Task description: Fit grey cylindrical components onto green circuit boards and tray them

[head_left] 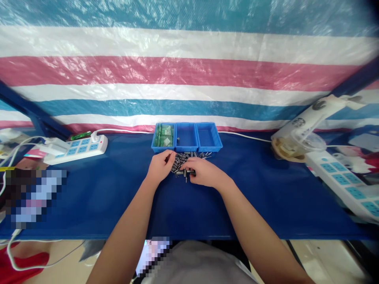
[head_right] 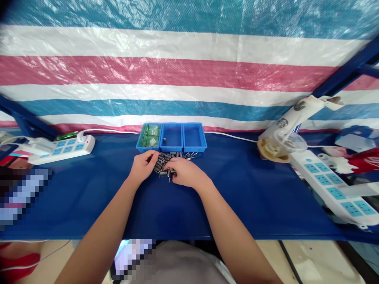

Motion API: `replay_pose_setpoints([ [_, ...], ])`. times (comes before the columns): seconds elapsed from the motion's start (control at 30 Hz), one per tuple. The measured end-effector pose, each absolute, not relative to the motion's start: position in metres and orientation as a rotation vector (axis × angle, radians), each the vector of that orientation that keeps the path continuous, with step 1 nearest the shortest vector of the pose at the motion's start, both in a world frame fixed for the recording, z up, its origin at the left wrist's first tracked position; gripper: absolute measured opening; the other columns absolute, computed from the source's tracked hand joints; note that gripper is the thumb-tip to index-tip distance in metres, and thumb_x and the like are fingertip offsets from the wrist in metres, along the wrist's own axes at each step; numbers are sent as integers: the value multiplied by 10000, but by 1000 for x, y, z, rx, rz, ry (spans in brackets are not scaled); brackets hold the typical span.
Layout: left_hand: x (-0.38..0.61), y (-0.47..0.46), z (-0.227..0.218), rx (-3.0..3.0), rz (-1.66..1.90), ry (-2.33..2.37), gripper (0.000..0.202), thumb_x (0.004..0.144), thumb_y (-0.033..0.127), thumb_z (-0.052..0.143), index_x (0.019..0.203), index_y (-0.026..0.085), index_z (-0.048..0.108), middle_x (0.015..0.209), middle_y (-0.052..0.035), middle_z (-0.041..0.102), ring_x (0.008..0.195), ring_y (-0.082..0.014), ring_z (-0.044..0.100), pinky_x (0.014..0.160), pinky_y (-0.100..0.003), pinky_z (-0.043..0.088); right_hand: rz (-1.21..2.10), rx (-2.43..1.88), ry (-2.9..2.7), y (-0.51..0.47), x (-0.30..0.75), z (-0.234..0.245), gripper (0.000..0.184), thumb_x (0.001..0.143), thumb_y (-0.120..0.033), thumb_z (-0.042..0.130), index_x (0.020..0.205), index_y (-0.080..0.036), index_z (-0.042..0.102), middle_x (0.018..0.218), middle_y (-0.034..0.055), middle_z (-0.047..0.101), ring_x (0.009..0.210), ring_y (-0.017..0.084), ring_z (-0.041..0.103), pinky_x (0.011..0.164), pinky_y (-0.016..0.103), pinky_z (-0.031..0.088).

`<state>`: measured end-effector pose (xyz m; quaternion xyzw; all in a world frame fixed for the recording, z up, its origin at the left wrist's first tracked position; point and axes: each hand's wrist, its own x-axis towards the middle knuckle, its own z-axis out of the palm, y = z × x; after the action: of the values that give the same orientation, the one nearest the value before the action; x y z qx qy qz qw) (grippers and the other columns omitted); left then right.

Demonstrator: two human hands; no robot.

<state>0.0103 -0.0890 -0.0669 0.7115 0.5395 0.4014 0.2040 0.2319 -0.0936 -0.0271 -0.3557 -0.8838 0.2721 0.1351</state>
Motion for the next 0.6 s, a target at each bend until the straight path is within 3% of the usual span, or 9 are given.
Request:
replay_pose_setpoints([
  [0.6, 10, -88, -68, 2013, 1133, 1517, 338, 1009, 424, 502, 951, 194, 743, 842, -20, 764, 713, -148, 671, 682, -243, 498, 850, -997, -2472, -93, 232, -26, 497, 711, 43, 554, 1099, -204, 741, 973, 47, 723, 874, 190, 638, 794, 294, 471],
])
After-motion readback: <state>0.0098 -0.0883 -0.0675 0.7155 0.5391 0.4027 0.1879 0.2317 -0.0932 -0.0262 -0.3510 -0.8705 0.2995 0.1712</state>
